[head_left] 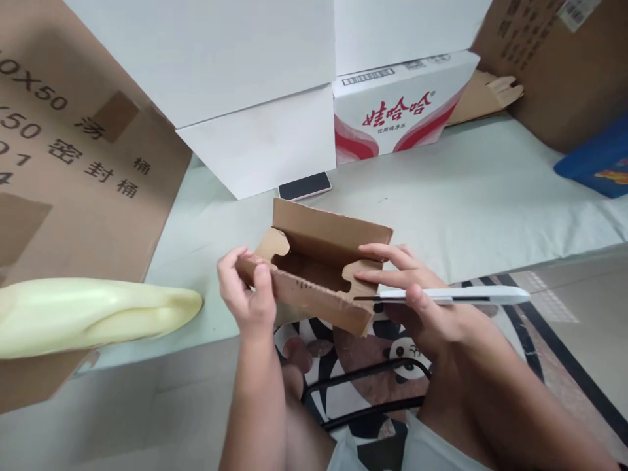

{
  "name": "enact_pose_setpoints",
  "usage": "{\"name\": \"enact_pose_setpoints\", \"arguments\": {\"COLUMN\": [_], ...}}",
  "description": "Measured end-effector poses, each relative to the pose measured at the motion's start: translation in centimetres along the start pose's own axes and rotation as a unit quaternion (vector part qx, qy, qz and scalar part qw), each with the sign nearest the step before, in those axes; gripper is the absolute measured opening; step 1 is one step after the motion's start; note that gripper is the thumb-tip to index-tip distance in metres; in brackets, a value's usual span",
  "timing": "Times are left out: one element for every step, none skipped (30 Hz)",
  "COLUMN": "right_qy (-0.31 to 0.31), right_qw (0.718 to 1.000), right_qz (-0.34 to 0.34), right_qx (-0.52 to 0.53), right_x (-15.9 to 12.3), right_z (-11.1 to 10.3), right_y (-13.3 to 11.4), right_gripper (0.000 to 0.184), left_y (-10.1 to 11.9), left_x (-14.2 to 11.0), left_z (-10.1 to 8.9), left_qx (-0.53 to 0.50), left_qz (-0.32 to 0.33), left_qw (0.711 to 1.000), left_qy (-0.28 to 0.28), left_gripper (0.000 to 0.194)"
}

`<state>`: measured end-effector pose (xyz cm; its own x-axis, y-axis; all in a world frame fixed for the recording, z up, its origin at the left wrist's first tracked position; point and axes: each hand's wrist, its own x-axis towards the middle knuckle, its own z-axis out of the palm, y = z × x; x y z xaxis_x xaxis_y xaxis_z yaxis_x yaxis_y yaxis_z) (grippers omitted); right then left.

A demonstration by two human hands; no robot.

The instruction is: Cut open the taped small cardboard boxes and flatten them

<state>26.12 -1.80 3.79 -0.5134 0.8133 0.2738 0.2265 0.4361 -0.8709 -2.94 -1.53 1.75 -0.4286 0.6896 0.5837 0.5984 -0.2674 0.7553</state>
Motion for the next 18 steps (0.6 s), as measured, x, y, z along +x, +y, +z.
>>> {"name": "enact_pose_setpoints", "arguments": {"right_qy": [0.028,0.064,0.102,0.130,0.136,0.119,0.084,0.038,-0.005,-0.037,-0.054,-0.059,-0.055,-0.036,-0.006,0.030,0.070,0.110], "right_qw": [0.999,0.997,0.992,0.985,0.980,0.978,0.978,0.980,0.982,0.986,0.989,0.992,0.992,0.991,0.988,0.984,0.978,0.971], "right_qz": [-0.003,-0.006,-0.007,-0.006,-0.006,-0.006,-0.008,-0.012,-0.019,-0.027,-0.035,-0.039,-0.040,-0.040,-0.036,-0.029,-0.014,0.013], "right_qx": [0.020,0.048,0.080,0.112,0.144,0.172,0.192,0.197,0.186,0.160,0.131,0.109,0.105,0.121,0.147,0.174,0.197,0.213], "right_x": [0.0,0.0,0.0,0.0,0.0,0.0,0.0,0.0,0.1,0.1,0.1,0.1,0.1,0.2,0.3,0.5,0.6,0.8], "right_z": [0.1,0.3,0.4,0.5,0.7,0.8,1.0,1.1,1.3,1.5,1.6,1.7,1.8,1.9,1.9,1.9,1.9,1.9], "right_y": [0.0,0.0,-0.1,-0.1,-0.2,-0.2,-0.1,0.0,0.1,0.2,0.3,0.4,0.5,0.5,0.6,0.7,0.9,1.3], "right_gripper": [0.072,0.074,0.075,0.075,0.074,0.072,0.072,0.074,0.076,0.078,0.082,0.085,0.086,0.086,0.084,0.081,0.078,0.076], "left_y": [-0.1,-0.2,-0.3,-0.4,-0.4,-0.4,-0.4,-0.3,-0.2,-0.1,0.1,0.2,0.3,0.4,0.3,0.2,-0.1,-0.6], "left_x": [-0.1,-0.1,-0.2,-0.2,-0.2,-0.2,-0.2,-0.1,-0.1,0.0,0.1,0.2,0.4,0.5,0.7,0.9,1.1,1.3], "left_z": [0.0,-0.1,-0.1,-0.1,-0.1,-0.2,-0.2,-0.3,-0.3,-0.4,-0.5,-0.6,-0.7,-0.9,-1.1,-1.4,-1.7,-2.0], "left_qx": [0.018,0.033,0.043,0.046,0.046,0.046,0.048,0.055,0.066,0.082,0.099,0.115,0.127,0.134,0.136,0.133,0.128,0.121], "left_qz": [0.010,0.019,0.025,0.032,0.042,0.058,0.076,0.092,0.104,0.112,0.117,0.121,0.126,0.128,0.127,0.119,0.105,0.084], "left_qw": [1.000,0.999,0.999,0.998,0.998,0.997,0.995,0.993,0.991,0.989,0.985,0.980,0.976,0.971,0.969,0.969,0.971,0.975], "left_qy": [-0.006,-0.013,-0.021,-0.027,-0.031,-0.033,-0.036,-0.040,-0.048,-0.060,-0.080,-0.104,-0.127,-0.148,-0.163,-0.171,-0.172,-0.166], "left_gripper": [0.038,0.042,0.044,0.045,0.045,0.045,0.044,0.043,0.039,0.034,0.030,0.027,0.027,0.028,0.028,0.029,0.031,0.032]}}
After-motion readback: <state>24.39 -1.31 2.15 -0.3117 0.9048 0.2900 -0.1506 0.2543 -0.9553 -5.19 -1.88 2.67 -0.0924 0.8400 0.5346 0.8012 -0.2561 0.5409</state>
